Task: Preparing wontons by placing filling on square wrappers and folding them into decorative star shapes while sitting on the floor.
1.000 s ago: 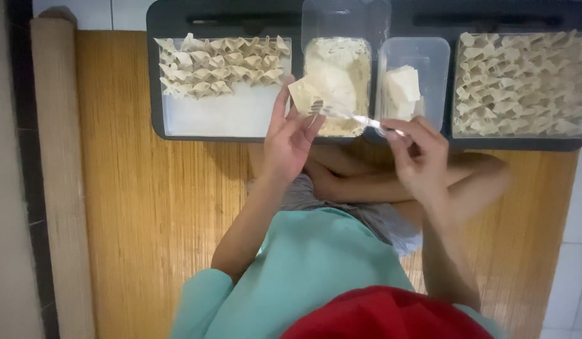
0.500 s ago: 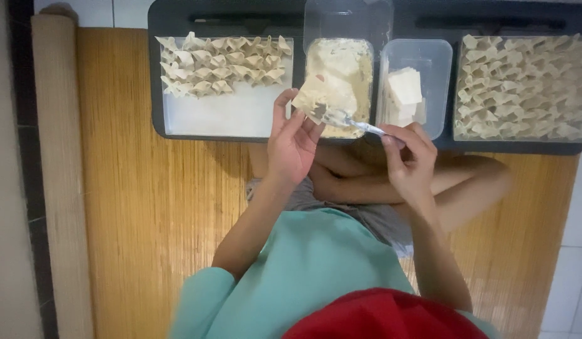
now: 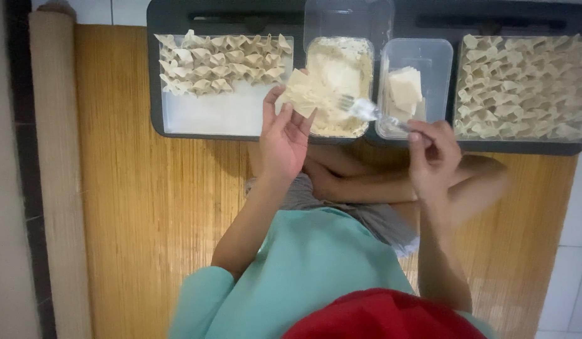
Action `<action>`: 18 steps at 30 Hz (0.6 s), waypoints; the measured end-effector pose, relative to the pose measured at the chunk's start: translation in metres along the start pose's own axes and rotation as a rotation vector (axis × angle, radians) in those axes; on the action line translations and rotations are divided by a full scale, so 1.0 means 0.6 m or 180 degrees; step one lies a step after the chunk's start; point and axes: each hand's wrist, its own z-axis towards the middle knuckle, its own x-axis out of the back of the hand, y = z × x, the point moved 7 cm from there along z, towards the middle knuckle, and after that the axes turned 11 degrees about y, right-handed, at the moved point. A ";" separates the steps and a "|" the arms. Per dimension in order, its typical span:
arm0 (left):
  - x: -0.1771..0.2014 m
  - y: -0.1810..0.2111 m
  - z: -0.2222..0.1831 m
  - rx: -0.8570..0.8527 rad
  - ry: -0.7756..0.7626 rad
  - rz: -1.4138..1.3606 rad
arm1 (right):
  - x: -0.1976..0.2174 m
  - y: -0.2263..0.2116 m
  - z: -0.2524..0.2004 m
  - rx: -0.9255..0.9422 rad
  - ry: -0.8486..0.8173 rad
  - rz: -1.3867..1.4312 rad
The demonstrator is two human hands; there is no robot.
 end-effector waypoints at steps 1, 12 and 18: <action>-0.003 0.006 -0.002 -0.0043 0.0008 0.0010 | 0.006 -0.001 0.003 0.0070 0.0084 -0.0036; -0.005 0.046 -0.012 -0.0008 0.0061 -0.0168 | 0.029 0.010 0.019 0.0060 0.0135 -0.0081; 0.041 0.051 0.005 -0.0028 0.0222 -0.0133 | -0.019 -0.036 0.027 0.0128 -0.0416 -0.0755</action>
